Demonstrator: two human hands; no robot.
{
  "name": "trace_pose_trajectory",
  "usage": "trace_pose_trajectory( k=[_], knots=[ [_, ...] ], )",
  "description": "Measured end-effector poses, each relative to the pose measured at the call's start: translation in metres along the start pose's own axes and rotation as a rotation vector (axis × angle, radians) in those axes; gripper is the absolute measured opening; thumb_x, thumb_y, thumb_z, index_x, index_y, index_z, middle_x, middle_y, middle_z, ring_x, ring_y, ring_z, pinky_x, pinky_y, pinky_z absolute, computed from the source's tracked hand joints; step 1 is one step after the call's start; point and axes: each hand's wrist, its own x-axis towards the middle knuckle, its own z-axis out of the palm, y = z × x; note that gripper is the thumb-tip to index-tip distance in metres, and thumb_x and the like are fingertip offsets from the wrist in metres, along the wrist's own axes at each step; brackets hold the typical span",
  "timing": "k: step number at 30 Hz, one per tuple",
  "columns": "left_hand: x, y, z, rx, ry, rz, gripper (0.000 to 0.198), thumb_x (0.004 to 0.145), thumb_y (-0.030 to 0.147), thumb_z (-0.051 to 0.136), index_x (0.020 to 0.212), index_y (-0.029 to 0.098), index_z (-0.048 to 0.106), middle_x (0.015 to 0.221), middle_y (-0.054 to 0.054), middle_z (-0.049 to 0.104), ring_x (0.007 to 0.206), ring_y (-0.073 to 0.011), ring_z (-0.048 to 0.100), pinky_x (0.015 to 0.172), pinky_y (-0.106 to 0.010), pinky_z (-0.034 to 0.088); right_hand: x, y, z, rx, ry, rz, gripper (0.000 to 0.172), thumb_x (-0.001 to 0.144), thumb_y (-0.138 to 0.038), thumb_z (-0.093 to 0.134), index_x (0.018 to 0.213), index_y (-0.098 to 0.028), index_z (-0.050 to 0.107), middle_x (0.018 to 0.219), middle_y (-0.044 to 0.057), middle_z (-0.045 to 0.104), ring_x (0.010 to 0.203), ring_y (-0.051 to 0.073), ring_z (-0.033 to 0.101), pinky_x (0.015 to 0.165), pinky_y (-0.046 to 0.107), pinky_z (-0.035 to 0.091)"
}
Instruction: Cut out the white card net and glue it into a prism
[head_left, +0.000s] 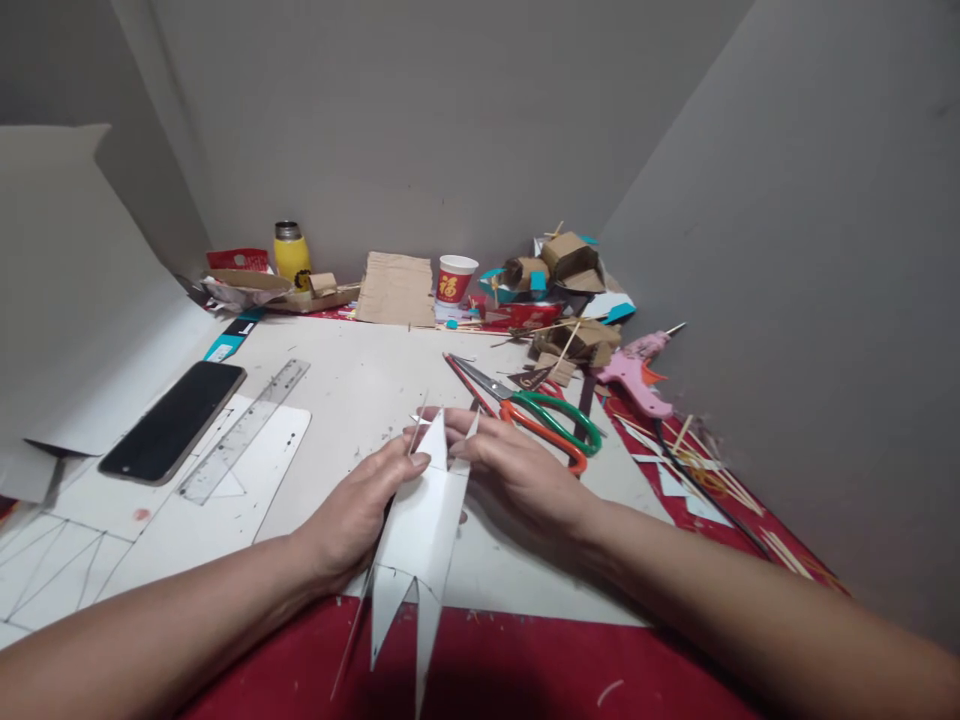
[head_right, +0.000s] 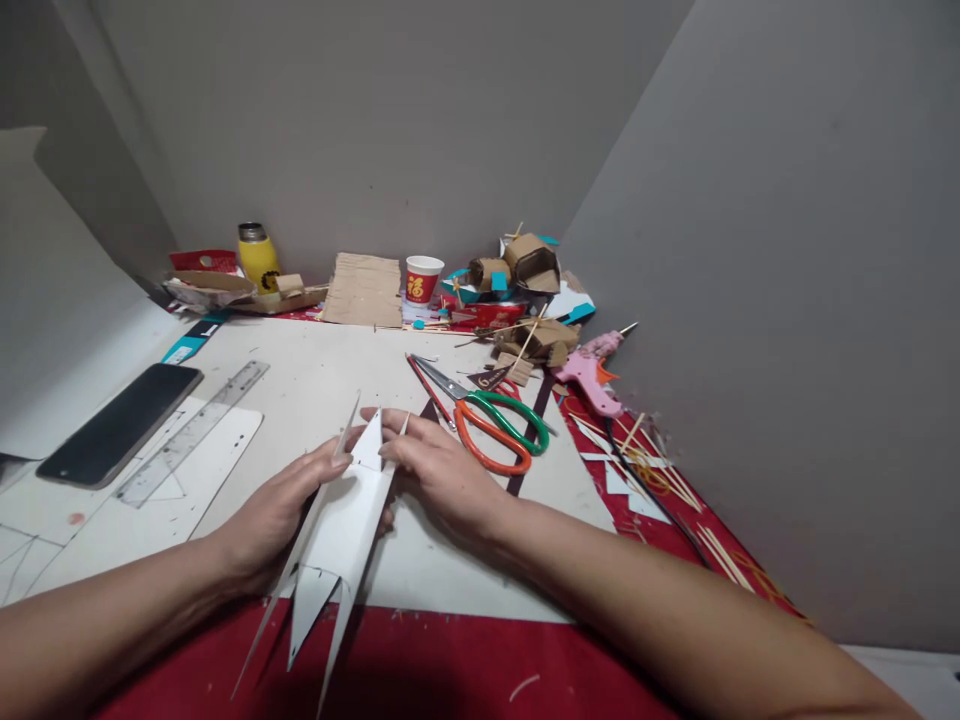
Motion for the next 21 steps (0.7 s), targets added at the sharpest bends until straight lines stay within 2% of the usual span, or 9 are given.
trace_pose_trajectory(
  k=[3, 6, 8, 11, 14, 17, 21],
  knots=[
    [-0.002, 0.003, -0.003, 0.107, 0.118, 0.138, 0.035, 0.085, 0.037, 0.055, 0.118, 0.024, 0.060, 0.124, -0.007, 0.061, 0.123, -0.0291, 0.046, 0.102, -0.042, 0.034, -0.002, -0.003, 0.003, -0.201, -0.029, -0.056, 0.037, 0.077, -0.012, 0.048, 0.111, -0.015, 0.060, 0.103, 0.012, 0.066, 0.100, 0.026, 0.059, 0.088, 0.040, 0.045],
    [-0.005, 0.007, -0.005, 0.237, 0.175, 0.187, 0.036, 0.087, 0.038, 0.052, 0.120, 0.026, 0.060, 0.137, -0.003, 0.052, 0.132, -0.0283, 0.034, 0.111, -0.043, 0.020, -0.004, -0.002, 0.005, -0.351, -0.010, -0.150, 0.035, 0.081, -0.013, 0.047, 0.113, -0.016, 0.060, 0.103, 0.010, 0.065, 0.098, 0.023, 0.058, 0.089, 0.038, 0.044],
    [-0.007, 0.011, -0.006, 0.317, 0.185, 0.215, 0.035, 0.088, 0.034, 0.051, 0.120, 0.026, 0.061, 0.139, -0.002, 0.049, 0.133, -0.0281, 0.033, 0.112, -0.042, 0.017, -0.005, 0.000, 0.006, -0.449, 0.034, -0.225, 0.033, 0.084, -0.014, 0.045, 0.113, -0.017, 0.060, 0.106, 0.010, 0.063, 0.098, 0.023, 0.057, 0.087, 0.038, 0.044],
    [-0.008, 0.017, -0.006, 0.385, 0.141, 0.261, 0.032, 0.088, 0.026, 0.047, 0.115, 0.026, 0.065, 0.131, -0.002, 0.057, 0.126, -0.0284, 0.043, 0.109, -0.042, 0.025, -0.006, 0.001, 0.005, -0.583, 0.059, -0.318, 0.030, 0.087, -0.014, 0.043, 0.111, -0.018, 0.062, 0.106, 0.009, 0.062, 0.098, 0.022, 0.056, 0.087, 0.038, 0.043],
    [-0.005, 0.022, -0.007, 0.399, 0.101, 0.303, 0.034, 0.086, 0.022, 0.048, 0.118, 0.025, 0.062, 0.122, -0.004, 0.064, 0.113, -0.0267, 0.053, 0.101, -0.040, 0.036, -0.007, 0.001, 0.005, -0.663, 0.053, -0.353, 0.028, 0.090, -0.016, 0.041, 0.107, -0.018, 0.063, 0.093, 0.007, 0.062, 0.086, 0.020, 0.056, 0.080, 0.035, 0.044],
    [-0.003, 0.023, -0.008, 0.384, 0.064, 0.347, 0.034, 0.087, 0.024, 0.050, 0.121, 0.023, 0.059, 0.119, -0.006, 0.065, 0.105, -0.0237, 0.058, 0.092, -0.035, 0.043, -0.007, 0.002, 0.005, -0.711, 0.042, -0.368, 0.026, 0.091, -0.018, 0.041, 0.107, -0.018, 0.061, 0.090, 0.006, 0.062, 0.081, 0.020, 0.056, 0.077, 0.034, 0.044],
    [0.000, 0.019, -0.011, 0.406, 0.027, 0.349, 0.030, 0.092, 0.032, 0.046, 0.113, 0.019, 0.063, 0.105, -0.008, 0.069, 0.087, -0.0201, 0.062, 0.077, -0.031, 0.048, -0.006, 0.004, 0.006, -0.717, 0.032, -0.379, 0.020, 0.092, -0.020, 0.041, 0.103, -0.019, 0.057, 0.088, 0.005, 0.060, 0.080, 0.019, 0.055, 0.074, 0.032, 0.044]
  ],
)
